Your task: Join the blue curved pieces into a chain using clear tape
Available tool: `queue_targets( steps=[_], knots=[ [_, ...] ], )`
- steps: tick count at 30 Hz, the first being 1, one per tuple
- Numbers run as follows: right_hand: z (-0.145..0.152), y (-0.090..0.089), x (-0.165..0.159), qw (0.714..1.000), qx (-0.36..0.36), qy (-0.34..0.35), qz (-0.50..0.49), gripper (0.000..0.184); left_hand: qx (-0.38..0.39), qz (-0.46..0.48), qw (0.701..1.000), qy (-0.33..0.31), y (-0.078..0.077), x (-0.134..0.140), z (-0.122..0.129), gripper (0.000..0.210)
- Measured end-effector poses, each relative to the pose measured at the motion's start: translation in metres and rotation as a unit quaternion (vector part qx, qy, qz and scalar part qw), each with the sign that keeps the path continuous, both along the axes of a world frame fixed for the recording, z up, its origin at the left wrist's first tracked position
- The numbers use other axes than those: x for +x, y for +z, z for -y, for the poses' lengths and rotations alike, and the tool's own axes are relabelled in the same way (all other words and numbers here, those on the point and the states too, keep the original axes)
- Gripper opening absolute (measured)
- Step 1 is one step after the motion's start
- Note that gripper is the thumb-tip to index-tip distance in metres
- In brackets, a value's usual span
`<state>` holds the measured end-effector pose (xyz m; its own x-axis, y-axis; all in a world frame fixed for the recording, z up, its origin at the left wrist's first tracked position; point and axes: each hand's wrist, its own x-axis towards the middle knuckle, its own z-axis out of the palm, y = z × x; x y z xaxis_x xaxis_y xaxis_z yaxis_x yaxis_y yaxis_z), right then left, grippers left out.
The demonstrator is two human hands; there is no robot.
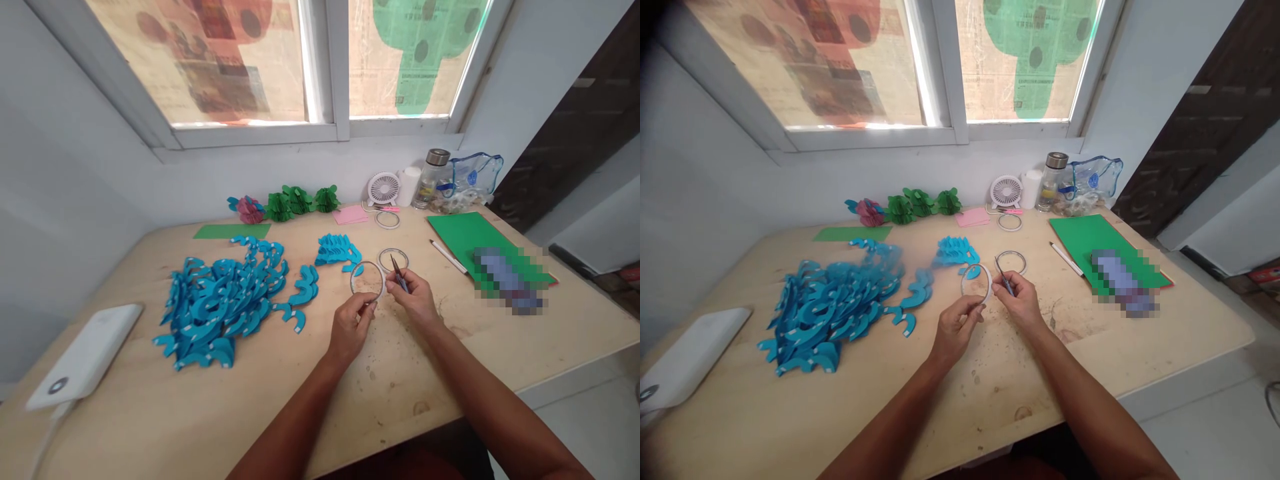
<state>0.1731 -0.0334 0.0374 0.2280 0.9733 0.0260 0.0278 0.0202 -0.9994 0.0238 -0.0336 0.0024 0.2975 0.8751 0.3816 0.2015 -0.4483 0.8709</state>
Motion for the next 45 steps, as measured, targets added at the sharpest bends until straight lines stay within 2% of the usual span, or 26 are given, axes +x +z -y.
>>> queue_targets(
  steps=[12,16,19,24,28,31,35,39,45],
  knots=[
    [-0.001,-0.004,0.005,0.999,0.006,0.033,0.009,0.025,-0.015,-0.017,1.000,-0.009,0.000,-0.001,0.001,0.020],
    [0.003,-0.002,0.004,0.999,0.011,0.040,0.015,0.024,-0.069,0.044,0.997,0.009,0.000,0.001,0.001,0.023],
    [0.006,0.000,0.002,0.998,0.023,0.050,0.015,0.022,-0.112,0.099,0.989,0.019,0.002,0.002,0.001,0.034],
    [0.008,-0.001,0.001,0.997,0.052,0.047,0.011,0.020,-0.123,0.113,0.986,-0.003,0.002,0.002,0.003,0.036],
    [0.006,-0.003,0.001,0.998,0.057,0.007,0.010,0.022,-0.147,0.135,0.980,0.007,0.004,0.002,0.004,0.034],
    [0.003,-0.004,0.004,0.999,0.038,-0.013,-0.008,0.034,-0.189,0.176,0.966,0.029,0.006,0.001,0.002,0.037],
    [0.001,-0.007,0.007,0.999,0.012,0.049,-0.016,0.038,-0.235,0.218,0.946,0.048,0.009,-0.001,-0.002,0.042],
    [0.002,-0.009,0.006,0.993,-0.023,0.114,0.026,0.044,-0.252,0.230,0.940,0.032,0.011,-0.001,-0.003,0.045],
    [0.003,-0.009,0.004,0.988,-0.037,0.151,0.007,0.043,-0.261,0.221,0.940,-0.004,0.011,-0.003,-0.003,0.043]
  ],
)
